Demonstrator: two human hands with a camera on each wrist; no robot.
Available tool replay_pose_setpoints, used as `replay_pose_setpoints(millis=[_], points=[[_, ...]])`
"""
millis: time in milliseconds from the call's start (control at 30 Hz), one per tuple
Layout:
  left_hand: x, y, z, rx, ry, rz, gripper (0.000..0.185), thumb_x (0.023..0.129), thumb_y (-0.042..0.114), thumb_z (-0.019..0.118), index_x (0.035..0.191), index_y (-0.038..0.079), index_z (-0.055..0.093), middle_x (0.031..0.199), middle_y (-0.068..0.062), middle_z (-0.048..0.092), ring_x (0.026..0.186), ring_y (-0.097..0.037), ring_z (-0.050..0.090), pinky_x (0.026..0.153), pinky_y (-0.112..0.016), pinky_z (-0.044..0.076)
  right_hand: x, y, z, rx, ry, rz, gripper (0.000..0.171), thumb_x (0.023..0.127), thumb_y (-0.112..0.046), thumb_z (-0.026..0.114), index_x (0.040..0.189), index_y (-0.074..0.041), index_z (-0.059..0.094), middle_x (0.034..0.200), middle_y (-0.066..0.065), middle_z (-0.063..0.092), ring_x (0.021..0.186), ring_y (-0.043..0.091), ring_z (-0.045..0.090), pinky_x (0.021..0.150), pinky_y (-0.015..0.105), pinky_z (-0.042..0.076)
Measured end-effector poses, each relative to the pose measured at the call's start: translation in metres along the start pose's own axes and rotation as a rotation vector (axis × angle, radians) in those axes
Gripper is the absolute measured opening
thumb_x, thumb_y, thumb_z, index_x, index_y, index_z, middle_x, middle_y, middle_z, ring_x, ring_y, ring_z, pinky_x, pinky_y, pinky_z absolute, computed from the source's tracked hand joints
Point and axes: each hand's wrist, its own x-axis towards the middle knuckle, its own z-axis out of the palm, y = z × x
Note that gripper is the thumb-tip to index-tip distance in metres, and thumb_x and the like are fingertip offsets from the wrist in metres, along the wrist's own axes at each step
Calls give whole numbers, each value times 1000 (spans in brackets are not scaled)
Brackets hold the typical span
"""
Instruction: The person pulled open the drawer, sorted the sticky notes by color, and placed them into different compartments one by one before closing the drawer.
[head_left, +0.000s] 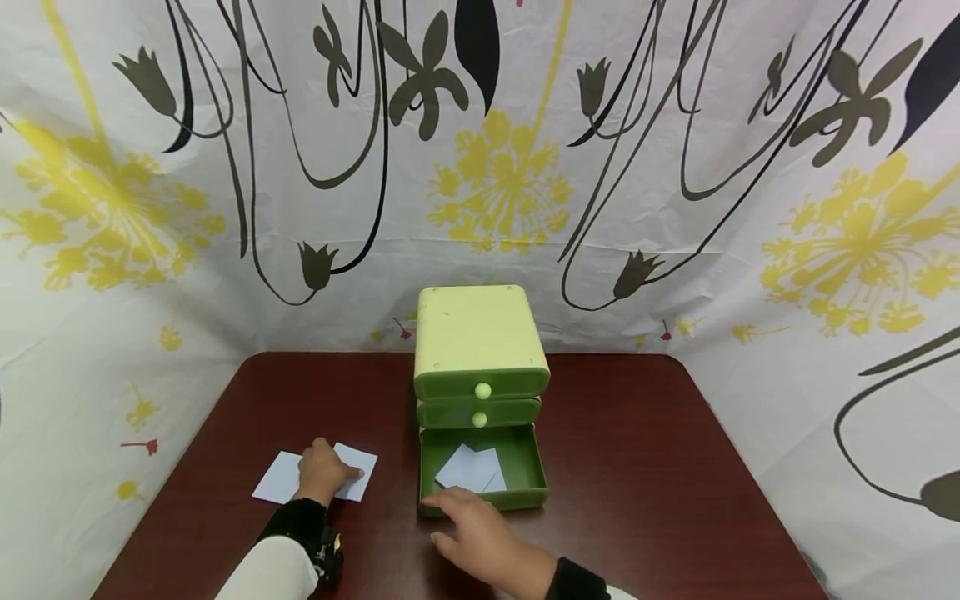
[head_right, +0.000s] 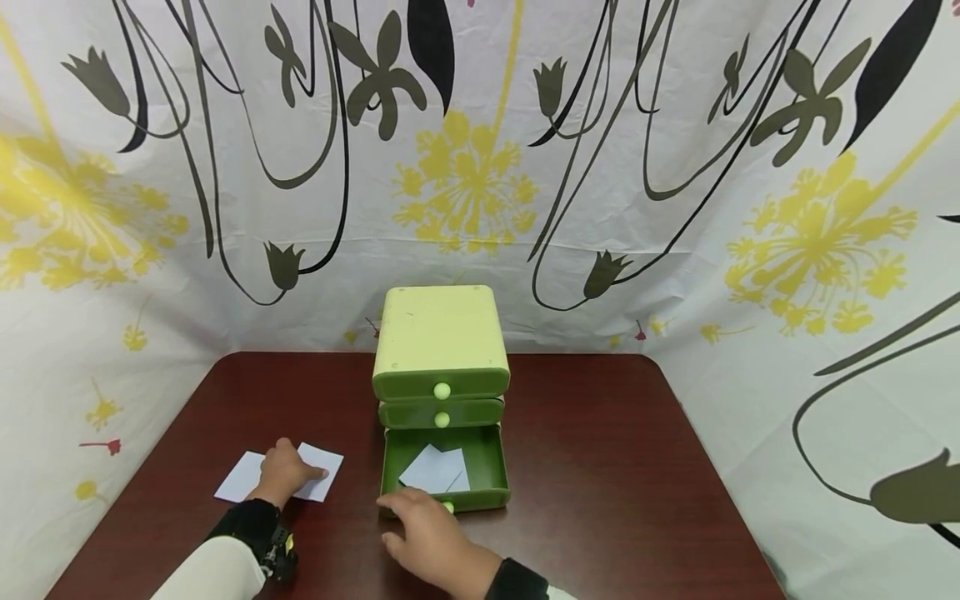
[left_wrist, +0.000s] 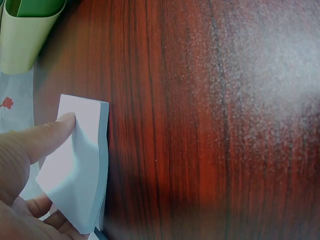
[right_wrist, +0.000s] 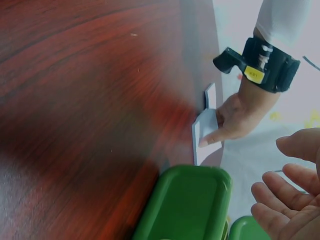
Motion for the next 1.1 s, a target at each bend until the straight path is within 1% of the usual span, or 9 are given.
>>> replay_pose_setpoints(millis=[267,433,500,600,667,733,833,933,1100], points=[[-5,-1,0,-38,-22,-13,71,70,11,86,111,-19,36,105,-42,54,97,-56,54,80,-57,48,-5,11,-5,1,58,8,41,87,-14,72,127,-9,61,123,2,61,116,19,57,93,31,50],[-7,-2,-1,-58,-19,34,65,73,4,82,112,-20,36,105,-41,55,98,-53,56,80,-55,50,-8,18,-8,24,62,48,41,87,-15,71,127,-9,61,123,3,61,115,19,58,91,31,51],[-7,-2,-2,-70,-18,60,56,74,1,79,107,-18,39,99,-37,56,93,-49,58,78,-53,50,-10,21,-10,37,68,59,41,87,-14,71,127,-9,61,123,3,61,114,19,58,89,31,52],[-6,-3,-3,-107,-11,89,41,75,-1,77,95,-11,42,84,-25,55,79,-37,55,70,-47,47,-12,27,-12,36,98,56,41,86,-12,72,126,-7,61,122,4,62,113,20,59,89,32,52],[-5,-2,-4,-138,-7,99,36,76,-1,76,89,-6,42,76,-17,51,72,-30,49,65,-42,44,-14,31,-14,33,122,53,41,85,-11,72,125,-6,62,121,6,63,112,22,59,89,34,52],[-5,0,-6,-169,-4,107,34,77,-1,75,87,-5,43,73,-13,49,69,-27,47,62,-38,42,-16,35,-17,27,143,53,41,85,-10,72,125,-5,62,120,7,64,112,24,59,90,36,52],[-6,6,-11,-204,-7,110,32,79,0,74,89,-5,44,77,-15,50,72,-28,48,62,-37,42,-20,39,-21,39,155,72,41,86,-9,71,125,-4,61,121,9,63,114,27,59,92,40,51],[-8,14,-17,-208,-9,120,32,82,0,72,98,-8,47,87,-20,54,79,-31,53,65,-39,46,-24,42,-26,63,163,101,40,87,-11,70,126,-4,61,122,10,63,114,29,58,92,44,50],[-16,36,-29,-189,-4,193,33,84,2,72,107,-10,52,93,-20,56,84,-30,54,70,-42,48,-32,48,-34,55,212,116,41,85,-10,72,125,-4,61,119,10,63,111,28,60,90,44,52]])
